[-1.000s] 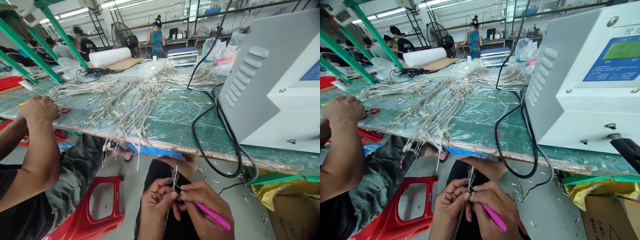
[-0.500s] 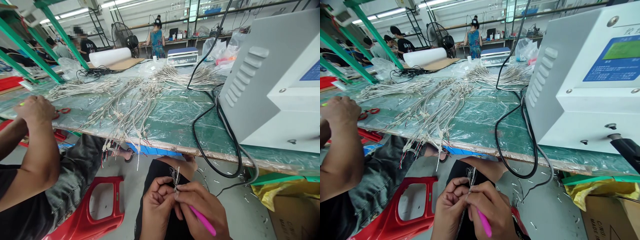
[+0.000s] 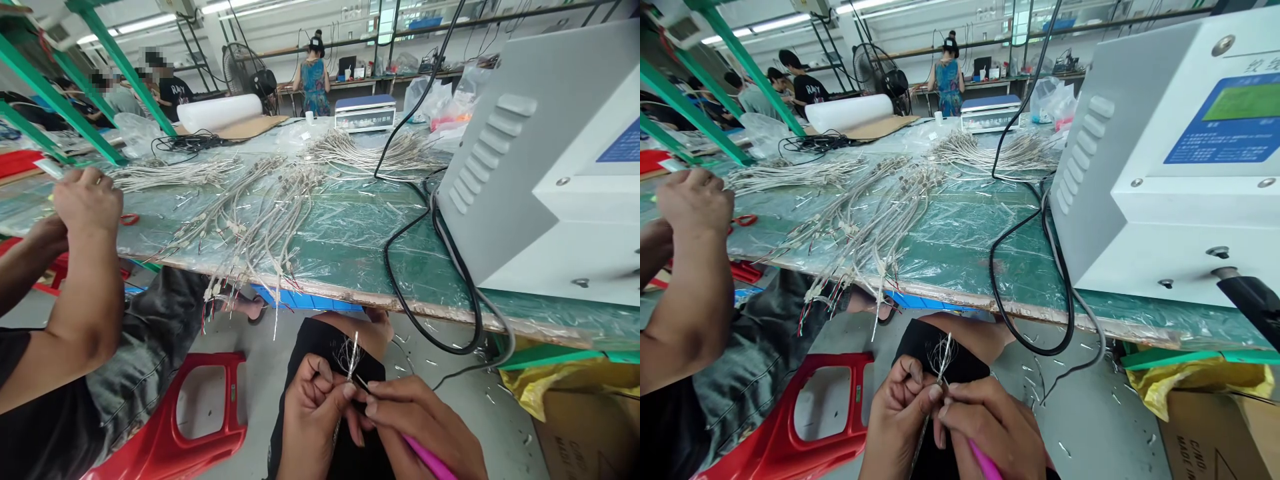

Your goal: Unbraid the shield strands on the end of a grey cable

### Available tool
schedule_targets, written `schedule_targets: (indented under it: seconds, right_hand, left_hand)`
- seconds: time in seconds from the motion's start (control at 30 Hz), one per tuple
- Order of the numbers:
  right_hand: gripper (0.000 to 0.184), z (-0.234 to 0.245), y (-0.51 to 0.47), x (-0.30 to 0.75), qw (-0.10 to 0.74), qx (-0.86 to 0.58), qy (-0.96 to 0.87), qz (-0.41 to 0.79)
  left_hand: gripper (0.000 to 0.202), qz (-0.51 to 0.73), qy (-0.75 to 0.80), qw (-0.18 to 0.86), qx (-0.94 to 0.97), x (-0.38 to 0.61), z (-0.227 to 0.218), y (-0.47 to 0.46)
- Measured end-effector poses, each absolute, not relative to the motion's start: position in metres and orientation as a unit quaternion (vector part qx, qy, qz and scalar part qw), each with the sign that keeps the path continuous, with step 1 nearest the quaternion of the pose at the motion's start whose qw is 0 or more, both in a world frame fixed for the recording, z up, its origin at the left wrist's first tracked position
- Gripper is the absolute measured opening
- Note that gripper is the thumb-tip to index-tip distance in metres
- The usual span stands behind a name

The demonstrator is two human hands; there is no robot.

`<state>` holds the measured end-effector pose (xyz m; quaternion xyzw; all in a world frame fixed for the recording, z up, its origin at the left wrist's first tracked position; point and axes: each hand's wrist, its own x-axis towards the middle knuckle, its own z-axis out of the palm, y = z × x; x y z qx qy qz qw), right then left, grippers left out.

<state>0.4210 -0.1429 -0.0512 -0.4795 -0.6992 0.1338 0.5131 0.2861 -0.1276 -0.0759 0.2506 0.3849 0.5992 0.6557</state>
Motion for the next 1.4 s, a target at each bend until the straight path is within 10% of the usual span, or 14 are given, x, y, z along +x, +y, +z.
schedule_targets:
  seconds: [1.4]
  right_hand:
    - [0.027, -0.060, -0.125, 0.418, 0.492, -0.416, -0.755, 0.127]
  left_hand:
    - [0.036, 0.605, 0.394, 0.651, 0.235, 0.289, -0.072, -0.128]
